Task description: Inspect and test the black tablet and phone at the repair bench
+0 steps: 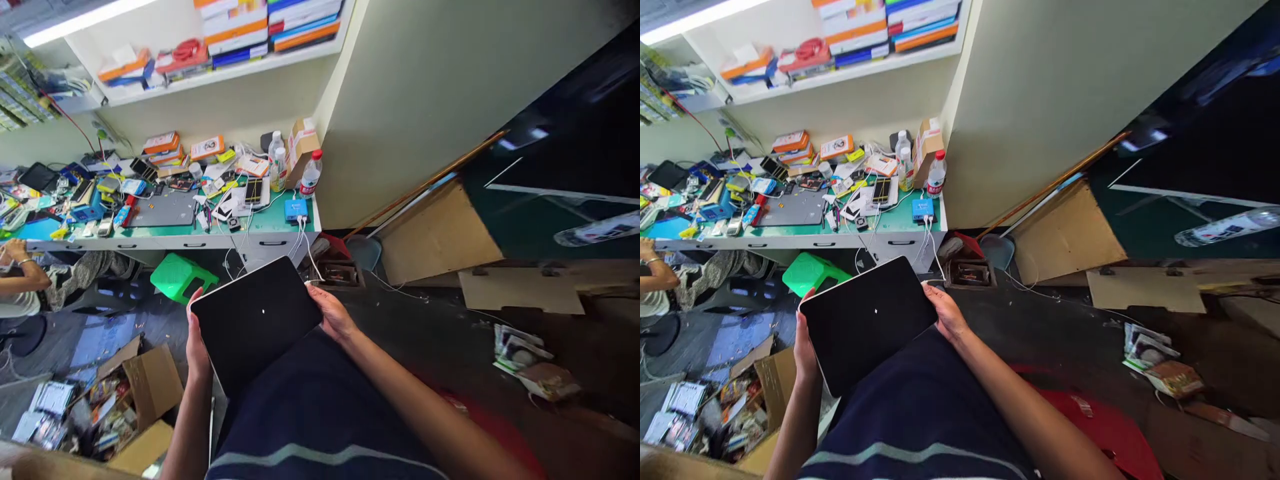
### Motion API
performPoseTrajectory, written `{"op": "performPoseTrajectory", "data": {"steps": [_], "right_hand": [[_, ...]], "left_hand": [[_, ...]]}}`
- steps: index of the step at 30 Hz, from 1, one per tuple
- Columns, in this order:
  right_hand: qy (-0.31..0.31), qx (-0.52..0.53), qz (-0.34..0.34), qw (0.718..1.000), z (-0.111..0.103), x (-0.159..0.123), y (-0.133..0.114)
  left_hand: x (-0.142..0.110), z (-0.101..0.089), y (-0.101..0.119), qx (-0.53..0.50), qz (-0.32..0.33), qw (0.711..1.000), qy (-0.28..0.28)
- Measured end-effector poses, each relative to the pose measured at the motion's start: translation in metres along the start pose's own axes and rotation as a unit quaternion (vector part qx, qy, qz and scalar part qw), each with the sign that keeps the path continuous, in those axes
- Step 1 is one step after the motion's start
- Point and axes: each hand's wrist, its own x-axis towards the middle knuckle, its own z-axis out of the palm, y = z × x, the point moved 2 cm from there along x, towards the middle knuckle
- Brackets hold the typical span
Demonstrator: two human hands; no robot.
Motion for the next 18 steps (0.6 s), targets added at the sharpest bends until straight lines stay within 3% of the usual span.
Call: {"op": "performPoseTrajectory", "data": {"steps": [9, 13, 18], "right_hand": [[0.055, 0.014, 0.059, 0.997, -0.022, -0.009, 0.009], [0.062, 0.026, 0.07, 0.995, -0.022, -0.008, 0.012], [0.031, 0.02, 0.059, 0.998, -0.019, -0.008, 0.015]], "left_hand": [[-0.003, 0.001, -0.012, -0.133, -0.129, 0.983, 0.009], [-0.007, -0.004, -0.015, -0.16, -0.186, 0.967, 0.06], [-0.01, -0.01, -0.014, -0.158, -0.203, 0.958, 0.131]]}}
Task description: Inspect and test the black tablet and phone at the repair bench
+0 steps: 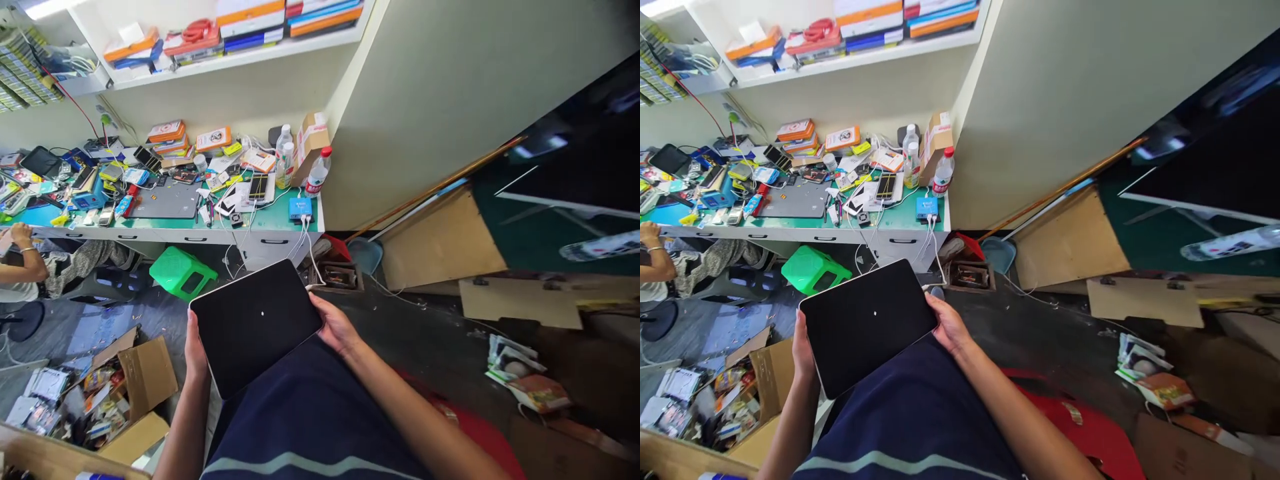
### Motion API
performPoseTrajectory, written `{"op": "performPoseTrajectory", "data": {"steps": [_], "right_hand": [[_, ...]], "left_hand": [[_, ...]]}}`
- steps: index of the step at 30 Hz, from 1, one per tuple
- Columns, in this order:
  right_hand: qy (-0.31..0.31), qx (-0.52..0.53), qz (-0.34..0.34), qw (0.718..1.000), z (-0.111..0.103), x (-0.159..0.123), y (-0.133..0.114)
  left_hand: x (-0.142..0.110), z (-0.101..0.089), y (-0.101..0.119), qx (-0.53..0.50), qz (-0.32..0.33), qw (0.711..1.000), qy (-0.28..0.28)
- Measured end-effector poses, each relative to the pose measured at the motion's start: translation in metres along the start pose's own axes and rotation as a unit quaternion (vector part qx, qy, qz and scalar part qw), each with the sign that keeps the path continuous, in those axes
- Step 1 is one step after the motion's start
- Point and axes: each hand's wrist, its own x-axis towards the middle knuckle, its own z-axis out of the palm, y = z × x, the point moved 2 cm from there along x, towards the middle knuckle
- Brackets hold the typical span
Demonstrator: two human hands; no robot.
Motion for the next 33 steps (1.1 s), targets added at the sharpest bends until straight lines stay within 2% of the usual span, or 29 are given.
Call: {"op": "performPoseTrajectory", "data": {"steps": [6, 9, 15, 20, 27, 33], "right_hand": [[-0.017, 0.008, -0.006, 1.0, 0.007, -0.002, -0.003], [-0.018, 0.008, -0.01, 1.0, 0.009, -0.003, -0.005], [-0.009, 0.029, -0.009, 0.999, 0.005, -0.002, -0.005], [-0.01, 0.029, -0.008, 0.999, 0.002, -0.002, -0.003], [-0.018, 0.014, -0.014, 1.0, 0.006, -0.005, -0.001], [-0.025, -0.002, -0.017, 1.0, 0.007, -0.005, 0.004]], "left_hand": [[0.0, -0.003, 0.001, -0.009, -0.009, 1.0, -0.013], [-0.001, 0.0, 0.001, -0.024, -0.015, 1.0, -0.012], [-0.005, 0.011, 0.002, -0.004, -0.011, 1.0, 0.027], [-0.008, 0.014, 0.003, -0.017, -0.025, 0.999, 0.011], [-0.01, 0.002, 0.002, -0.014, -0.025, 0.999, 0.019], [-0.009, -0.013, 0.003, -0.052, 0.01, 0.999, 0.002]]}}
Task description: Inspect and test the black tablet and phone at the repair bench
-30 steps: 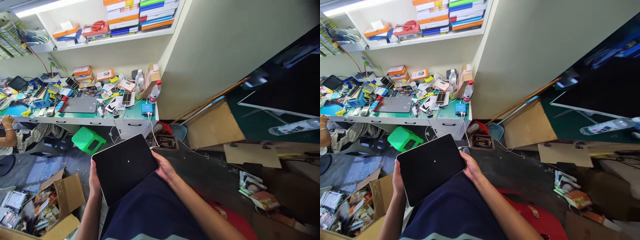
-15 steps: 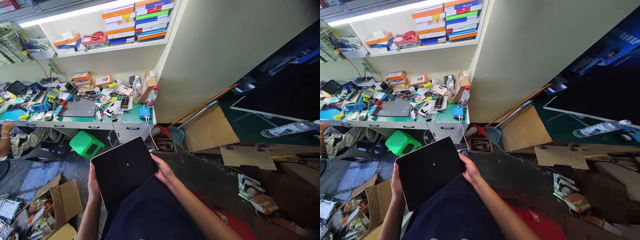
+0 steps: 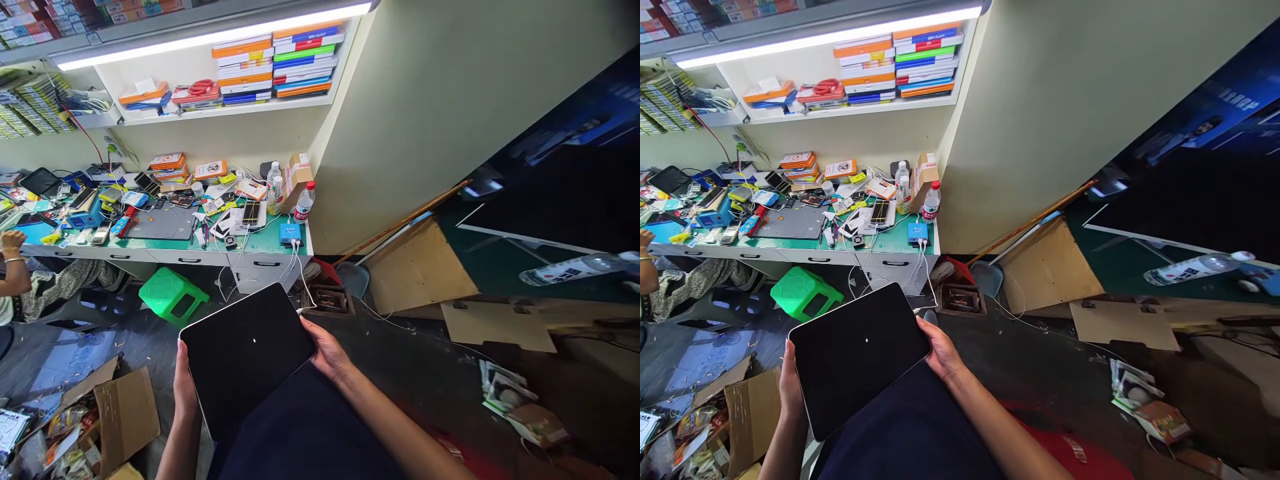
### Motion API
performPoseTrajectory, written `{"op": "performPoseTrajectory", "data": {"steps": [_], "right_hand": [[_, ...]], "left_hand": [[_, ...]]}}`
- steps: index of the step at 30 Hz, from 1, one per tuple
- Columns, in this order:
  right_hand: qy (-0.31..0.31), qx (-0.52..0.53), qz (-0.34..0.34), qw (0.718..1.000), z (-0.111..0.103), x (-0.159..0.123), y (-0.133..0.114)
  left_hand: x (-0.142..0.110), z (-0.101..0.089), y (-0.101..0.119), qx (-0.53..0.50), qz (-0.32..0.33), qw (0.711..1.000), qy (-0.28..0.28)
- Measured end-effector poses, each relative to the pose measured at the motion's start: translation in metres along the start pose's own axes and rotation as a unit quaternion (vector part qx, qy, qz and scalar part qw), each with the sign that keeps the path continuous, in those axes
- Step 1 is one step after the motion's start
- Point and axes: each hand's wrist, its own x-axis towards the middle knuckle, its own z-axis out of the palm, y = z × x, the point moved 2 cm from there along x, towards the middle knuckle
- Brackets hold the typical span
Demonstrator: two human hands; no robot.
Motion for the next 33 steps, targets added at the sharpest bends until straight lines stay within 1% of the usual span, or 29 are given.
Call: {"op": "performPoseTrajectory", "data": {"steps": [4, 7, 9, 11, 13, 16, 19, 22, 25, 28, 31, 33], "right_hand": [[0.0, -0.004, 0.008, 1.0, 0.0, 0.0, 0.002], [0.002, 0.0, 0.018, 1.0, 0.003, 0.0, 0.0], [0.001, -0.001, 0.02, 1.0, 0.004, 0.001, -0.004], [-0.001, -0.003, 0.022, 1.0, 0.004, 0.004, -0.011], [-0.004, -0.009, 0.03, 1.0, 0.003, 0.008, -0.019], [-0.014, -0.02, 0.043, 0.999, 0.003, 0.015, -0.032], [-0.032, -0.01, 0.064, 0.997, 0.007, 0.019, -0.044], [-0.043, 0.006, 0.082, 0.996, 0.013, 0.021, -0.056], [-0.046, 0.018, 0.081, 0.995, 0.019, 0.022, -0.069], [-0.025, 0.026, 0.067, 0.997, 0.022, 0.024, -0.082], [-0.004, 0.009, 0.058, 0.998, 0.02, 0.026, -0.09], [-0.002, -0.001, 0.07, 0.998, 0.017, 0.027, -0.092]], "left_hand": [[0.0, -0.008, 0.0, -0.023, -0.025, 0.999, 0.008], [0.001, -0.014, -0.002, -0.01, -0.042, 0.999, -0.022], [0.002, -0.016, -0.003, 0.005, -0.038, 0.998, -0.042], [0.003, -0.014, -0.005, 0.009, -0.03, 0.998, -0.045], [0.002, -0.008, -0.008, -0.004, -0.025, 0.999, -0.025], [-0.003, 0.007, -0.011, -0.032, -0.017, 0.999, 0.011], [-0.009, 0.022, -0.011, -0.041, 0.004, 0.999, 0.025], [-0.012, 0.031, -0.011, -0.032, 0.007, 0.999, 0.015], [-0.012, 0.036, -0.013, -0.013, 0.005, 1.0, -0.022], [-0.011, 0.041, -0.018, 0.003, 0.005, 0.999, -0.05], [-0.012, 0.047, -0.025, 0.011, 0.023, 0.999, -0.039], [-0.015, 0.051, -0.027, 0.01, 0.037, 0.999, -0.022]]}}
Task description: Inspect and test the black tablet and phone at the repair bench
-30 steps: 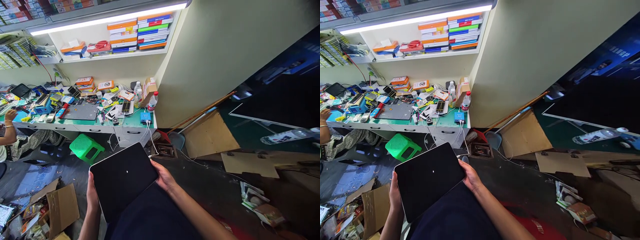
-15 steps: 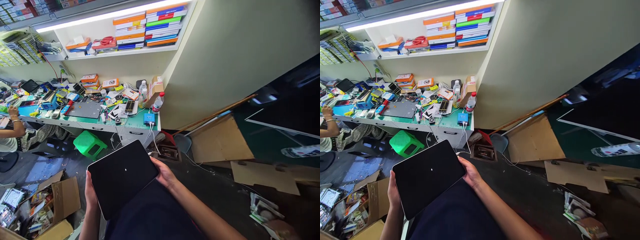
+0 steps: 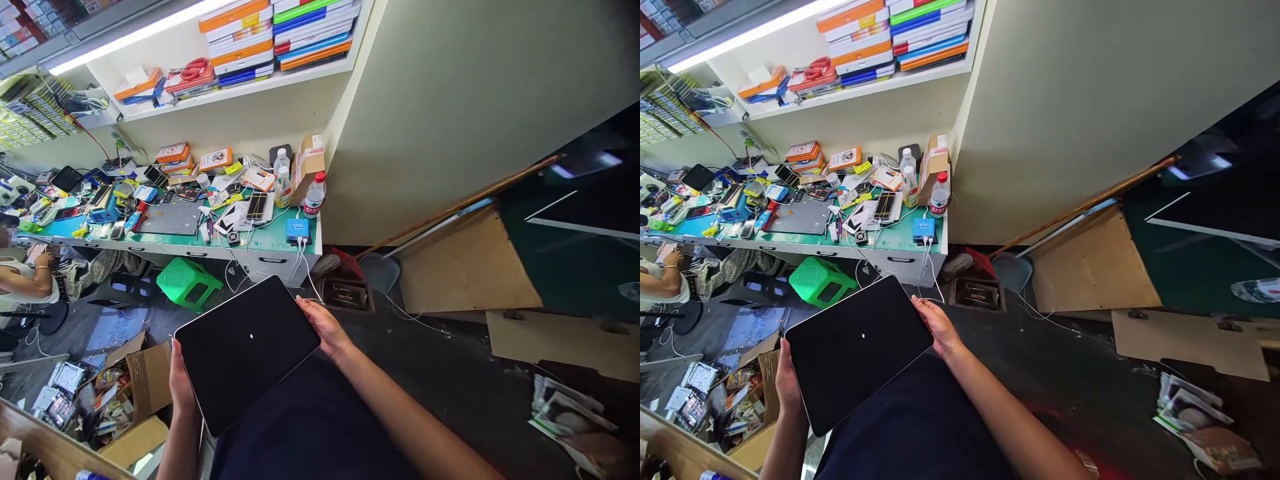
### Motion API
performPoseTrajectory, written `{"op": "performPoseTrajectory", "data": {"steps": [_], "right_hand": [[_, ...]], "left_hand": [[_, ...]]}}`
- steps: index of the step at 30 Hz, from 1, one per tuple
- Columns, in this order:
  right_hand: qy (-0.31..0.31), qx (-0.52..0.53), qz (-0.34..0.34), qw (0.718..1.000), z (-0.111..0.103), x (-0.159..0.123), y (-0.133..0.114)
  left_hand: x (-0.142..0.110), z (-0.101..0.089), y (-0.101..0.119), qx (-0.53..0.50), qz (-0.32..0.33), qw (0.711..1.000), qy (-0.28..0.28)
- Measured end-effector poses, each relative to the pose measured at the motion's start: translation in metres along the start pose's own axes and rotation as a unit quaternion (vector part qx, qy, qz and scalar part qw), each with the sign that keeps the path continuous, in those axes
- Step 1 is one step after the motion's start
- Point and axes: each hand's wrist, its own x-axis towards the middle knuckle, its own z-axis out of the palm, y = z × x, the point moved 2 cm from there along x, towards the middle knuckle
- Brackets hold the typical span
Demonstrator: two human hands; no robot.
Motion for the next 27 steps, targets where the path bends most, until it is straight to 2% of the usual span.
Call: {"op": "performPoseTrajectory", "data": {"steps": [3, 6, 10, 14, 18, 20, 24, 27], "right_hand": [[-0.01, 0.0, 0.04, 0.999, -0.004, 0.0, 0.001], [-0.016, 0.013, 0.079, 0.997, -0.005, 0.001, 0.003], [0.007, 0.031, 0.088, 0.996, 0.0, 0.005, 0.007], [0.008, 0.048, 0.079, 0.996, 0.015, 0.016, 0.018], [0.001, 0.07, 0.066, 0.995, 0.043, 0.032, 0.037], [-0.014, 0.077, 0.055, 0.995, 0.06, 0.041, 0.047], [-0.034, 0.086, 0.019, 0.996, 0.091, 0.062, 0.068], [-0.034, 0.099, -0.014, 0.994, 0.108, 0.078, 0.085]], "left_hand": [[-0.002, 0.002, -0.001, -0.009, -0.009, 1.0, -0.007], [0.001, 0.002, 0.003, -0.018, -0.021, 0.997, -0.068], [0.016, -0.001, 0.015, -0.025, -0.041, 0.99, -0.135], [0.033, -0.006, 0.041, -0.009, -0.065, 0.984, -0.163], [0.049, -0.013, 0.079, 0.007, -0.079, 0.979, -0.187], [0.058, -0.017, 0.101, 0.014, -0.071, 0.982, -0.172], [0.078, -0.026, 0.145, 0.039, -0.03, 0.995, -0.09], [0.092, -0.026, 0.172, 0.071, -0.011, 0.995, -0.066]]}}
